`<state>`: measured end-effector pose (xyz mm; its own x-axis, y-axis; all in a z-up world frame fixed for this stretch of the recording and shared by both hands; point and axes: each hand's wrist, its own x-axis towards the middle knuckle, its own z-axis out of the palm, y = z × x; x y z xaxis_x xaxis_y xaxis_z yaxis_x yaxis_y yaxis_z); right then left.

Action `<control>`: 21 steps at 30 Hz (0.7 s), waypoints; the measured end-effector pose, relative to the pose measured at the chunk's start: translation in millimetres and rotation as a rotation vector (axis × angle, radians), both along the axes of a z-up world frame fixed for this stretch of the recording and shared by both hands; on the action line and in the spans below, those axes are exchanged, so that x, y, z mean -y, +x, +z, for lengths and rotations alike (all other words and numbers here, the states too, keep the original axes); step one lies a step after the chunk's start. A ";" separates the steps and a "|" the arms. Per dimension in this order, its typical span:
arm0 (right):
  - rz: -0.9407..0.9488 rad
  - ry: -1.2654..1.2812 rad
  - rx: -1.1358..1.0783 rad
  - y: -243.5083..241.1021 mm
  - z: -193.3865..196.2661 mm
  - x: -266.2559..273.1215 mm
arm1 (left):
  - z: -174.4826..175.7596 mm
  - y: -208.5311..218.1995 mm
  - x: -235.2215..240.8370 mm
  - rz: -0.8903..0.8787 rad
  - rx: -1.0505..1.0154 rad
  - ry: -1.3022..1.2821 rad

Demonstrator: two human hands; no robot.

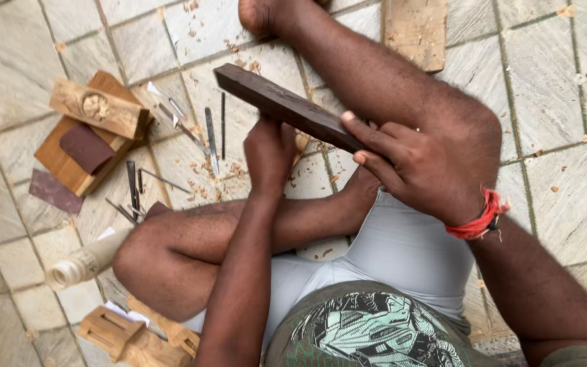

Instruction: The person carves a small wooden piece using a chisel and a wooden mallet while sitting on the floor. They repeatedly strike the chisel to shape the wood, occasionally adjusting the piece's position.

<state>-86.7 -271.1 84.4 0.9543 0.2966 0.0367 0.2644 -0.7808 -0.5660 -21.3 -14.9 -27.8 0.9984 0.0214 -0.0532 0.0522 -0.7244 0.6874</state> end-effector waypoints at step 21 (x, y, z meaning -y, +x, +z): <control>-0.396 1.097 -0.322 -23.8 -57.2 15.1 | 6.5 19.3 -15.4 -0.013 -0.133 -0.262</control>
